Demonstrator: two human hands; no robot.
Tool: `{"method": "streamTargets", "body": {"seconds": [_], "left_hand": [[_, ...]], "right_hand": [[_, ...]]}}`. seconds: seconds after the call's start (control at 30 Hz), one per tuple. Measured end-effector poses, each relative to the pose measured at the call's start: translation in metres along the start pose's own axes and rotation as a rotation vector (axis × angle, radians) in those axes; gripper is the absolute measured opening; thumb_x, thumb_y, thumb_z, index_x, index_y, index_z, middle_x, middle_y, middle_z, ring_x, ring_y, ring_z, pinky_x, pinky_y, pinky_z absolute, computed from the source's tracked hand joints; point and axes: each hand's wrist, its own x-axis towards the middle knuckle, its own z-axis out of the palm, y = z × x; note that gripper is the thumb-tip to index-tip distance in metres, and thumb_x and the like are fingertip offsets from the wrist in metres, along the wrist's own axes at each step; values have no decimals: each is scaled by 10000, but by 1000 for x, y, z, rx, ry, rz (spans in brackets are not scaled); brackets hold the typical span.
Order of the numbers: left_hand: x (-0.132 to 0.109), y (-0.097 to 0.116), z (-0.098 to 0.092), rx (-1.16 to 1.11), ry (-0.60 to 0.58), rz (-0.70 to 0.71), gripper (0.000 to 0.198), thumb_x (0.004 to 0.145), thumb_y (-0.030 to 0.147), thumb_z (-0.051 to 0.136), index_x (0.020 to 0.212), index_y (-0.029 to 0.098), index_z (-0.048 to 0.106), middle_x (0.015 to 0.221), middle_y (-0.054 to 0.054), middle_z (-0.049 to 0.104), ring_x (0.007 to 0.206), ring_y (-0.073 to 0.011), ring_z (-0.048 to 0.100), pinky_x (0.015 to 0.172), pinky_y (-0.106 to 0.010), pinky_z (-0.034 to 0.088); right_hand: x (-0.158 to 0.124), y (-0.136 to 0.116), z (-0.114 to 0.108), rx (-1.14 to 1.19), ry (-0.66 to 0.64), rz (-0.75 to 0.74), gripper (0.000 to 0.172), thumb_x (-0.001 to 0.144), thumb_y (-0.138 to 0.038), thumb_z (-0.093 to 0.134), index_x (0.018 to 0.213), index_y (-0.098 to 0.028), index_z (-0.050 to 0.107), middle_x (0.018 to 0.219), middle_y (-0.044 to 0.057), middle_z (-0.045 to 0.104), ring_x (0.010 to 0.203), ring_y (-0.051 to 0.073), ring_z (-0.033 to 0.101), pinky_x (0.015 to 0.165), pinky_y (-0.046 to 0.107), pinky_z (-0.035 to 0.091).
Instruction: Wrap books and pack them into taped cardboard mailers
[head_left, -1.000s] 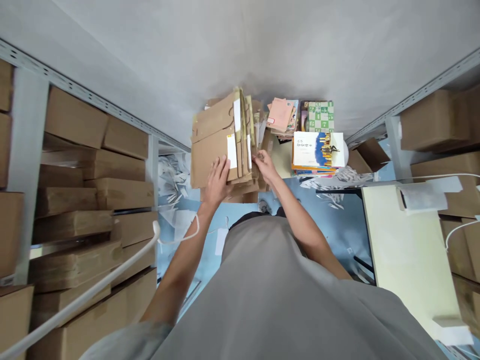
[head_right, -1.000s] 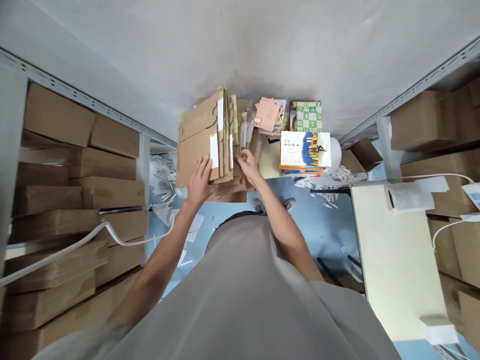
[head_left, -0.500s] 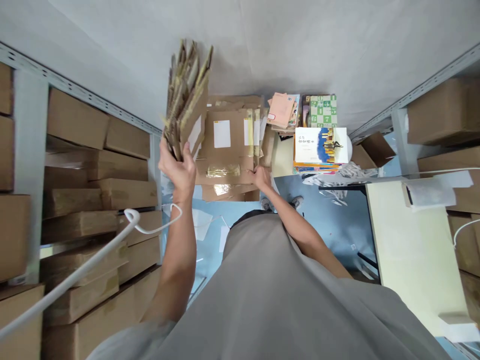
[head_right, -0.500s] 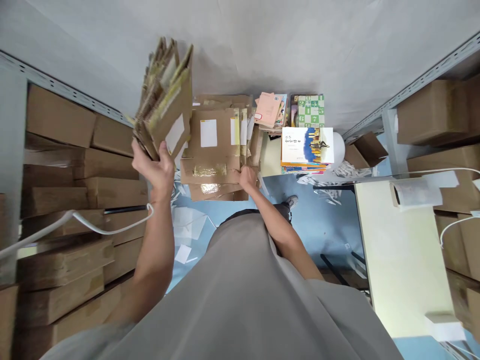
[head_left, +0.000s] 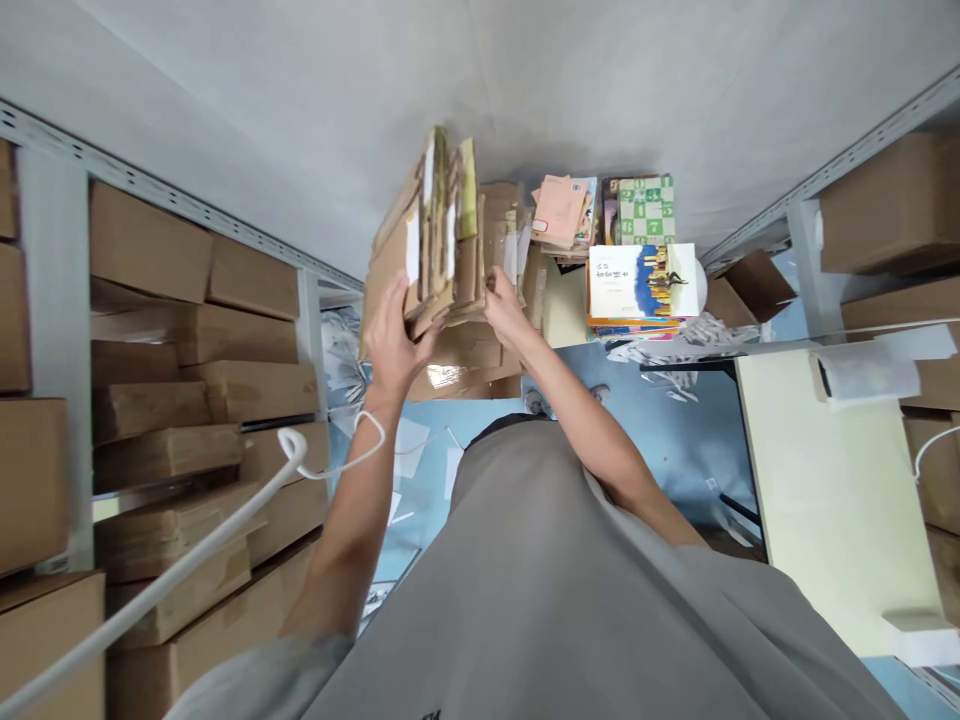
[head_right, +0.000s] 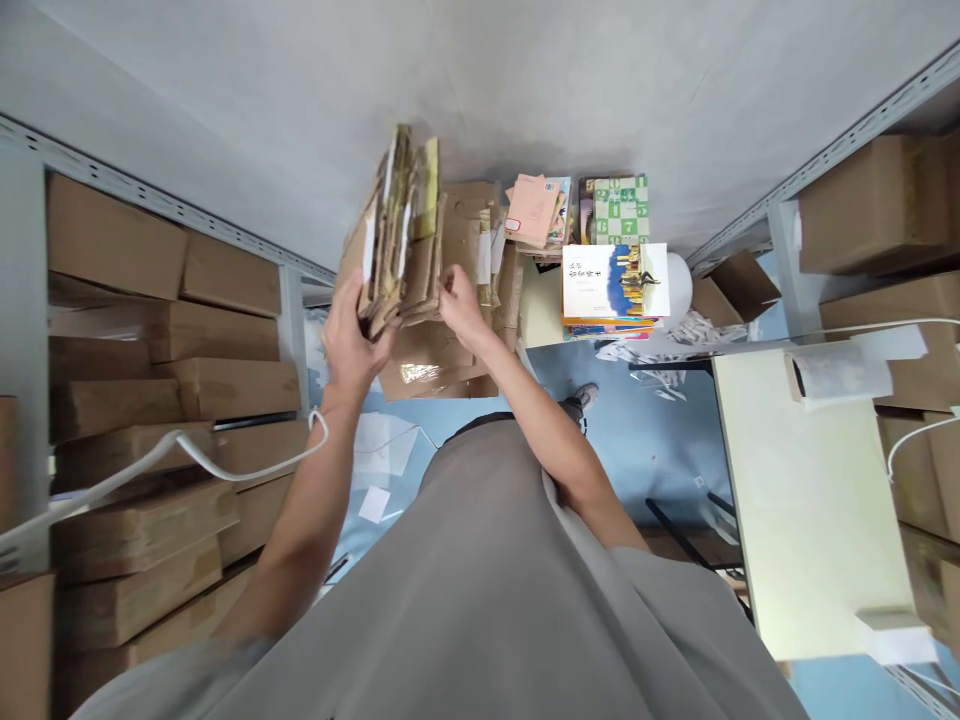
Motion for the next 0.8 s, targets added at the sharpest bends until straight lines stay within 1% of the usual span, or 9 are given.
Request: {"method": "streamTargets", "body": {"seconds": [0.07,0.13,0.2,0.27,0.37,0.47,0.53,0.67,0.8], "left_hand": [[5,-4,-2,0,-55,-29,1086,936,600,872,1814,174,394,1874,-230,441,1783,-391,392,1476,-571,360],[6,-6,2,12,-118,-95,1139,912,554,905,1832,168,356,1902,-237,383,1798,-400,356,1473,-564,366],[6,-6,11,19,-129,-141,1018,972,447,834,1823,138,368,1893,-239,401,1793,-377,375,1476,-550,367],[8,-5,19,27,-117,-142,872,1022,339,733,1792,85,411,1865,-237,453,1787,-340,397,1494,-538,330],[20,-4,22,43,-126,-108,754,1033,256,651,1737,45,485,1834,-212,511,1778,-292,416,1514,-508,296],[38,-8,9,42,-82,-113,738,1026,250,625,1741,108,511,1809,-178,558,1726,-293,506,1487,-506,373],[50,-13,-3,30,2,-141,775,1017,288,666,1764,168,498,1781,-168,593,1684,-330,560,1457,-530,426],[62,-26,-26,4,126,-209,759,1047,370,726,1750,196,497,1697,-132,682,1626,-346,618,1426,-555,456],[59,-34,-34,-35,88,-184,747,1117,440,660,1788,209,427,1723,-75,662,1688,-352,547,1457,-584,390]], "right_hand": [[1,-5,2,115,-10,35,289,1152,-401,617,983,-307,402,969,-52,593,949,141,653,1013,350,701],[3,-5,3,152,-28,57,294,1152,-430,638,995,-305,424,953,-60,578,915,135,664,987,364,716],[4,2,0,149,-58,75,264,1162,-506,622,1051,-297,505,1002,-37,621,970,151,710,998,396,717],[5,16,-8,114,-77,74,352,1173,-627,564,1166,-279,613,1087,13,688,1089,197,757,1028,435,711],[1,46,-35,-146,64,58,522,1178,-714,492,1226,-243,711,1157,88,754,1241,276,768,1129,470,664],[-11,77,-68,-527,254,161,444,1186,-615,530,1138,-225,737,1197,146,805,1309,327,774,1207,456,593],[-20,94,-83,-674,227,255,348,1130,-547,664,1144,-210,746,1212,157,833,1281,335,796,1164,424,600],[-29,112,-86,-741,144,278,323,1047,-473,767,1202,-189,755,1151,115,861,1134,280,825,1044,359,621],[-27,112,-82,-745,178,233,294,1041,-410,754,1246,-200,758,1134,95,862,1102,264,819,1053,362,612]]}}
